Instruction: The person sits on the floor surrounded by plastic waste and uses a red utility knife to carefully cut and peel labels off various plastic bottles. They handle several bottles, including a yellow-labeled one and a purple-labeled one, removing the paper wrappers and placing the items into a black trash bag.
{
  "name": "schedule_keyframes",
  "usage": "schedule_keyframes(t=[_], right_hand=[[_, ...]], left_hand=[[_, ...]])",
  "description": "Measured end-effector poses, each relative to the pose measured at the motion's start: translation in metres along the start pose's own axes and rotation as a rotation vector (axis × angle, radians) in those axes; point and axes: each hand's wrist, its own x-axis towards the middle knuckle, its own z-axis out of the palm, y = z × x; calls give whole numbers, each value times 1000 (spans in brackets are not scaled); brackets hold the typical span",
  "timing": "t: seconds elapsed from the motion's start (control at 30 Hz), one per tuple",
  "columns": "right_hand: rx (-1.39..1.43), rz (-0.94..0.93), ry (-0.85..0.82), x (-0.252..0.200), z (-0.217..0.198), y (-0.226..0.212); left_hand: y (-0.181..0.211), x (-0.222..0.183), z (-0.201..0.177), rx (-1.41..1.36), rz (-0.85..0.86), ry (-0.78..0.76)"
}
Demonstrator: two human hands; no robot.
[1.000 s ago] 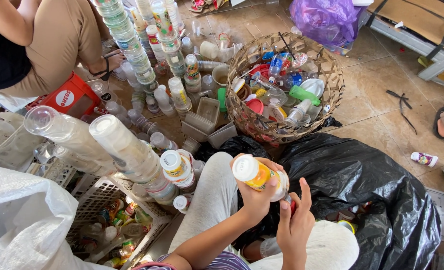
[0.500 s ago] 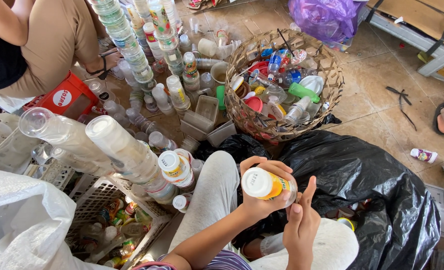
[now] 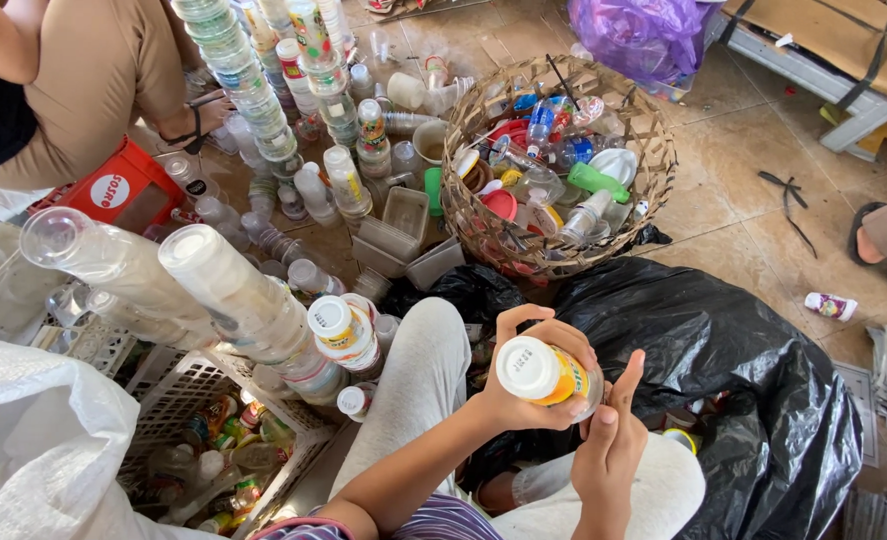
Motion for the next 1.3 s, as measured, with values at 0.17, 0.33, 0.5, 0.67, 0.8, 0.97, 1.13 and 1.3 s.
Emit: schedule_keyframes(t=[0.17, 0.33, 0.5, 0.67, 0.8, 0.97, 1.13, 1.3], right_hand=[[47, 35, -14, -4, -2, 5], [120, 66, 3, -4, -5, 9], [105, 76, -26, -8, -7, 9], [109, 92, -10, -4, -9, 12], [182, 101, 1, -1, -8, 8], [175, 131, 79, 12, -12, 3], [281, 107, 24, 8, -11, 18], [454, 237, 10, 24, -6, 13]], left_hand=[[0, -1, -2, 129, -20, 28], [1, -1, 4, 48, -80, -10], [4, 3, 4, 50, -65, -1], [0, 0, 9, -12, -113, -7], [-8, 7, 9, -102, -93, 12], [-9, 6, 20, -98, -152, -11], [-17, 9, 21, -114, -130, 37], [-16, 5, 21, 107, -156, 14]])
